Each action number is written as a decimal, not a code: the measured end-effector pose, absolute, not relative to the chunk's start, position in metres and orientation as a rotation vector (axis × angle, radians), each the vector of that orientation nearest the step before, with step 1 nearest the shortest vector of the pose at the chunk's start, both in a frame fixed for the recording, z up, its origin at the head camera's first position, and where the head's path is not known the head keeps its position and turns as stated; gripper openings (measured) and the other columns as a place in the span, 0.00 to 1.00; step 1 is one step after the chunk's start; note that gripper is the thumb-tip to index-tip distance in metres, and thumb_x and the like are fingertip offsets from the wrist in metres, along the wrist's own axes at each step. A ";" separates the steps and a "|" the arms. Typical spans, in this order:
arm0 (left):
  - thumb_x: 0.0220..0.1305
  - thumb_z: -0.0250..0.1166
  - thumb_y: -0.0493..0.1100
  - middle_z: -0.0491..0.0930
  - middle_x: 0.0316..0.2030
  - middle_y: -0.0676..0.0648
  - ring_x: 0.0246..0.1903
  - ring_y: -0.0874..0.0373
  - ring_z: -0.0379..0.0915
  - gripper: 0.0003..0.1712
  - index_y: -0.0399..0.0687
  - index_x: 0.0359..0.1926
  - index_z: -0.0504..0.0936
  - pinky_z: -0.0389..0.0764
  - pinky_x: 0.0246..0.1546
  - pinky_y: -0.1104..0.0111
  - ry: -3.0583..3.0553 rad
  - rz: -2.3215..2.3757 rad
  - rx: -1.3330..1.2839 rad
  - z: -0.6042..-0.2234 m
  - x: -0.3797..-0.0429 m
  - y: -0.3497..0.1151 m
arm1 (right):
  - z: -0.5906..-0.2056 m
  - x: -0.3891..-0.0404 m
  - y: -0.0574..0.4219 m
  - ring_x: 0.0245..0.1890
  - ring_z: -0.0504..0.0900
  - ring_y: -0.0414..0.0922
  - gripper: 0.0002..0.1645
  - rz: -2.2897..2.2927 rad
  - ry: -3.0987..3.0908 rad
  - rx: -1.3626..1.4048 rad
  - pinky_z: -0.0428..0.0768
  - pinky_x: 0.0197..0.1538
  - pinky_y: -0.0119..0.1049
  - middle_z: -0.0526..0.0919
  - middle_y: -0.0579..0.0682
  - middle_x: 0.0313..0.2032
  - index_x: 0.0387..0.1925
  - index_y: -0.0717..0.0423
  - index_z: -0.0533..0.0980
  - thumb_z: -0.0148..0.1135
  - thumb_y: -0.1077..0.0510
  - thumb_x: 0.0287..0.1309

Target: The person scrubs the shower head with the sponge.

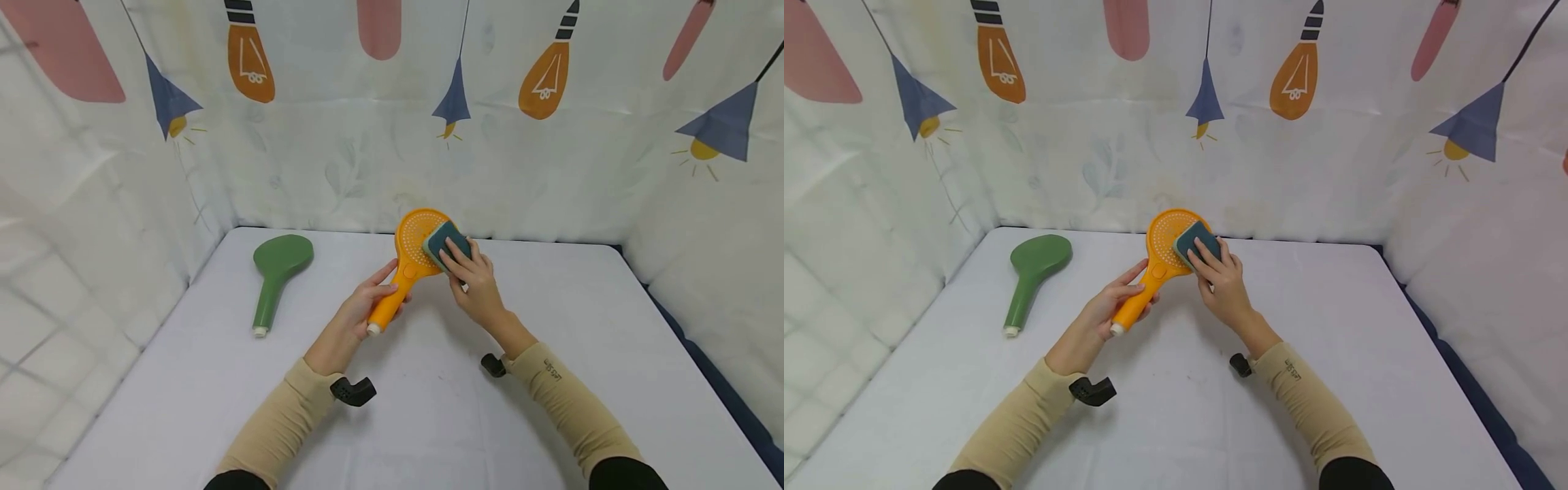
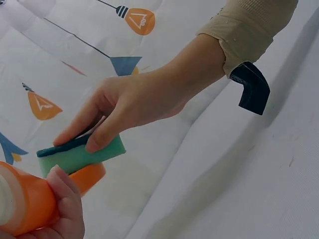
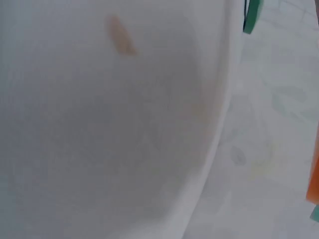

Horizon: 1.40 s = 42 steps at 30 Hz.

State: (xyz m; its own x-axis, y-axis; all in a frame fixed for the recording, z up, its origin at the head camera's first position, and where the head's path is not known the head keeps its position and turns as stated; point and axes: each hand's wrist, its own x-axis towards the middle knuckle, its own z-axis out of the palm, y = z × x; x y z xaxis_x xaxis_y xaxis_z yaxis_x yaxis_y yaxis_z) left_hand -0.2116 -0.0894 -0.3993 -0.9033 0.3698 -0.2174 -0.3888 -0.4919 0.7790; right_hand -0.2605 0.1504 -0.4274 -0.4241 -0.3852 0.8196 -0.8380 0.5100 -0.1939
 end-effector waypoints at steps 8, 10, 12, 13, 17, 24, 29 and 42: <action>0.80 0.47 0.35 0.63 0.64 0.39 0.37 0.57 0.79 0.34 0.60 0.81 0.56 0.84 0.38 0.74 1.204 2.425 -0.036 -0.399 -0.212 -0.092 | -0.424 -0.261 0.154 0.64 0.67 0.78 0.29 0.684 -1.977 1.174 0.70 0.52 0.74 0.77 0.65 0.62 0.58 0.66 0.81 0.72 0.76 0.51; 0.79 0.47 0.34 0.62 0.65 0.39 0.37 0.57 0.80 0.35 0.60 0.81 0.56 0.84 0.38 0.73 1.215 2.426 -0.036 -0.399 -0.212 -0.092 | -0.423 -0.267 0.160 0.64 0.67 0.77 0.30 0.699 -1.978 1.140 0.70 0.53 0.74 0.77 0.66 0.62 0.57 0.67 0.81 0.71 0.78 0.50; 0.79 0.48 0.34 0.63 0.65 0.39 0.38 0.57 0.80 0.35 0.59 0.81 0.57 0.84 0.38 0.73 1.223 2.432 -0.048 -0.399 -0.211 -0.092 | -0.422 -0.273 0.166 0.64 0.67 0.77 0.29 0.743 -1.990 1.082 0.69 0.54 0.75 0.77 0.67 0.62 0.57 0.68 0.81 0.70 0.78 0.51; 0.79 0.48 0.34 0.63 0.64 0.40 0.37 0.57 0.80 0.35 0.59 0.81 0.57 0.84 0.38 0.73 1.219 2.440 -0.058 -0.398 -0.210 -0.092 | -0.421 -0.276 0.168 0.65 0.67 0.76 0.28 0.771 -2.001 1.046 0.69 0.55 0.75 0.76 0.67 0.62 0.58 0.69 0.80 0.69 0.78 0.52; 0.78 0.48 0.33 0.65 0.62 0.41 0.38 0.56 0.80 0.35 0.60 0.80 0.58 0.84 0.39 0.72 1.168 2.481 -0.099 -0.398 -0.209 -0.090 | -0.419 -0.282 0.175 0.68 0.66 0.73 0.26 0.899 -2.045 0.922 0.67 0.58 0.74 0.74 0.67 0.64 0.59 0.71 0.78 0.67 0.77 0.57; 0.78 0.49 0.33 0.63 0.65 0.37 0.40 0.56 0.82 0.35 0.60 0.80 0.57 0.84 0.40 0.71 1.097 2.522 -0.104 -0.399 -0.209 -0.085 | -0.418 -0.278 0.178 0.69 0.62 0.74 0.26 1.012 -2.049 0.861 0.63 0.64 0.74 0.72 0.68 0.65 0.60 0.72 0.76 0.65 0.76 0.59; 0.78 0.47 0.31 0.60 0.70 0.38 0.44 0.55 0.83 0.34 0.53 0.81 0.56 0.84 0.46 0.68 1.071 2.515 -0.056 -0.401 -0.209 -0.083 | -0.418 -0.275 0.179 0.70 0.62 0.73 0.26 1.046 -2.037 0.857 0.61 0.65 0.73 0.71 0.68 0.66 0.60 0.73 0.76 0.65 0.77 0.59; 0.72 0.46 0.23 0.58 0.74 0.39 0.51 0.51 0.80 0.40 0.48 0.81 0.53 0.73 0.64 0.57 1.136 2.481 0.045 -0.406 -0.212 -0.082 | -0.418 -0.267 0.181 0.69 0.62 0.73 0.27 1.072 -1.965 0.895 0.59 0.65 0.74 0.73 0.70 0.64 0.59 0.74 0.77 0.65 0.79 0.56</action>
